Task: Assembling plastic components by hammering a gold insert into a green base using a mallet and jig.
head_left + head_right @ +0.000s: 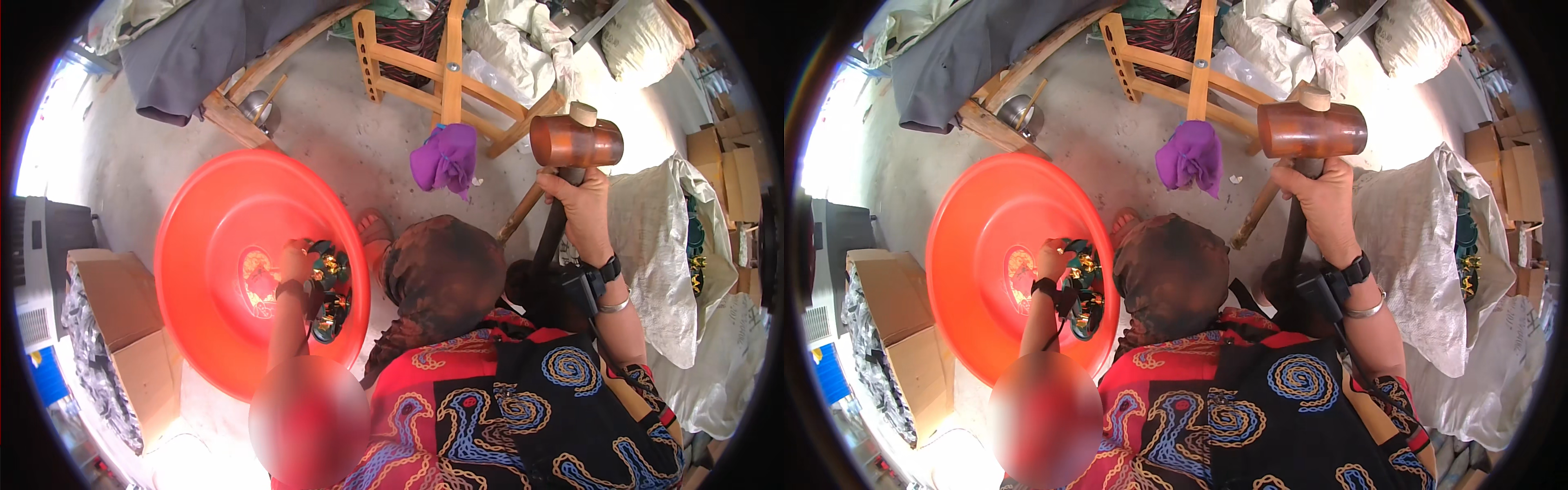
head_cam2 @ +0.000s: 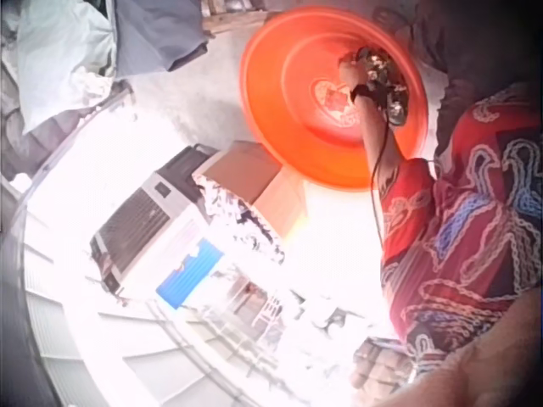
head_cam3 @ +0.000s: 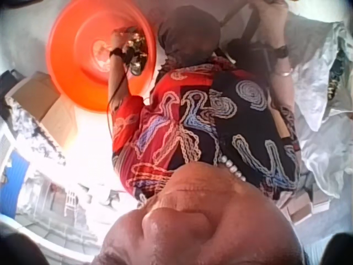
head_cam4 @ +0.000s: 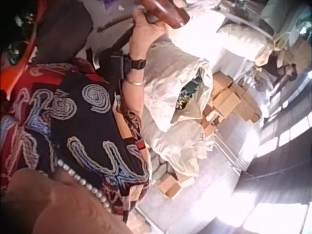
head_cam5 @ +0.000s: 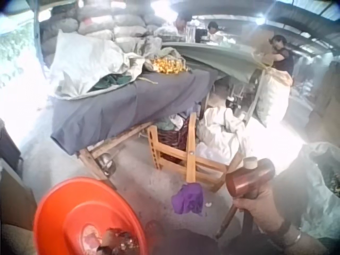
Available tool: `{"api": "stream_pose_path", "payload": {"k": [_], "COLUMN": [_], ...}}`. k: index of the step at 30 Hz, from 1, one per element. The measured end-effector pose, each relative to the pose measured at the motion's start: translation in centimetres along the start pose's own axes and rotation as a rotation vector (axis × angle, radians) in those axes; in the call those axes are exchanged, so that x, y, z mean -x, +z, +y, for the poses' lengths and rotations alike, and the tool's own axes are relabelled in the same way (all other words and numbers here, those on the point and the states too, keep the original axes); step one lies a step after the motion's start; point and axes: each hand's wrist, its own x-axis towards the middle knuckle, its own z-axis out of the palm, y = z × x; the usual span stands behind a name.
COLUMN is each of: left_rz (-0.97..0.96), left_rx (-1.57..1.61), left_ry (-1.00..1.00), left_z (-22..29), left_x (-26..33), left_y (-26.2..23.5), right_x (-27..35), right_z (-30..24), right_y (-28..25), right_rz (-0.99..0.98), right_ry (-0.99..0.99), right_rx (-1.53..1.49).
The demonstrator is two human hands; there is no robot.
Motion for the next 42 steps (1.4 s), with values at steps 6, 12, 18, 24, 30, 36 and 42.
{"api": "stream_pose_path", "payload": {"k": [6,12,18,24,30,36,42], "left_rz": [-0.035,0.001,-0.273,-0.353,-0.359,-0.344,-0.317], "left_rx": [0.285,1.213,1.352,1.163,0.85,0.715,0.684], "left_ry": [-0.151,-0.264,0.001,0.205,0.145,0.091,0.101], "left_z": [1.7,5.6,17.3,29.4,35.1,37.2,36.6], "left_x": [-0.5,-0.4,-1.0,-2.6,-4.0,-5.7,-5.6], "left_y": [-3.3,-4.5,-8.7,-7.9,-6.8,-6.4,-7.3], "right_x": [-0.1,0.2,0.0,-1.5,-2.8,-5.4,-5.7], "right_z": [0.3,-0.4,-2.0,-5.9,-9.3,-7.3,-6.4], "right_y": [-0.9,-1.4,-1.9,-2.2,-0.9,-0.4,0.6], "right_rz": [-0.033,-0.002,0.035,0.05,0.163,0.111,0.073], "right_ry": [-0.031,-0.024,-0.09,-0.282,-0.517,-0.664,-0.614], "right_rx": [-0.03,-0.04,-0.112,-0.227,-0.074,0.16,0.256]}}
